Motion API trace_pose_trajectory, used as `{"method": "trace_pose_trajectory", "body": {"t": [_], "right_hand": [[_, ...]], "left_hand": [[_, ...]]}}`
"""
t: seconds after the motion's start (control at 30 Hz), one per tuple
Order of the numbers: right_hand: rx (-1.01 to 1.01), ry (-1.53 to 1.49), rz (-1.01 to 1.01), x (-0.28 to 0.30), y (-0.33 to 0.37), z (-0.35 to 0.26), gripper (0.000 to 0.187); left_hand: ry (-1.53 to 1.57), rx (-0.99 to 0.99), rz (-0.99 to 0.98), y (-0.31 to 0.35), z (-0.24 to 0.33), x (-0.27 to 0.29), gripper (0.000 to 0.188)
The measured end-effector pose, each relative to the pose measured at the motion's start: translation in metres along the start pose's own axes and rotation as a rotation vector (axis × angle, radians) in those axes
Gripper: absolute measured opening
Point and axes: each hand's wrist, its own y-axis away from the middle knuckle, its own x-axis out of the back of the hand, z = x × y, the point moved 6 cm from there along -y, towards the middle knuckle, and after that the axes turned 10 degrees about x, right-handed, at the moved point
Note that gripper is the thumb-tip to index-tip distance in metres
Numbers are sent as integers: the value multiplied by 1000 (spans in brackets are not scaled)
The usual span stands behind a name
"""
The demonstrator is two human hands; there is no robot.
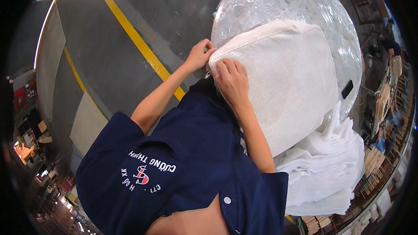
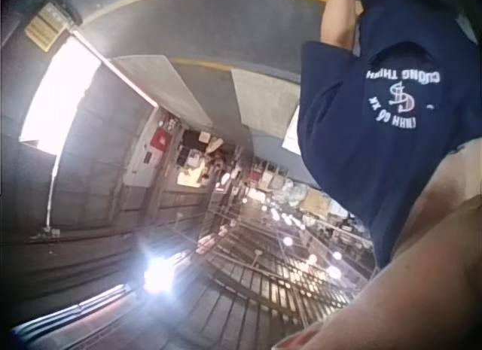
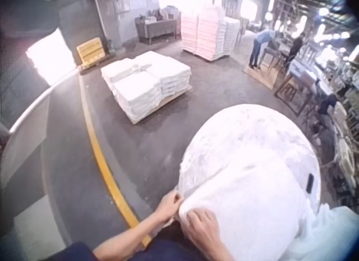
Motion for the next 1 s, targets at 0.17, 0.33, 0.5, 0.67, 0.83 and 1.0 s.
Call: {"method": "trace_pose_trajectory", "body": {"t": [0.17, 0.33, 0.5, 0.67, 0.83, 1.0], "right_hand": [[-24, 145, -65, -1, 19, 9, 40], [70, 124, -58, -3, -1, 29, 38], [153, -99, -75, 8, -20, 56, 28], [243, -165, -45, 8, -32, 69, 21], [322, -67, -37, 3, -44, 63, 4], [160, -76, -153, -4, -41, 80, 10]], "left_hand": [[-74, -319, 185, 68, 54, 6, 36], [-18, -206, -41, 61, 52, -10, 48], [-131, -271, -7, 63, 58, -5, 48], [-302, -333, 114, 72, 75, -6, 41], [-314, -324, 87, 62, 75, -5, 24], [-186, -153, 39, 46, 64, -17, 34]]}}
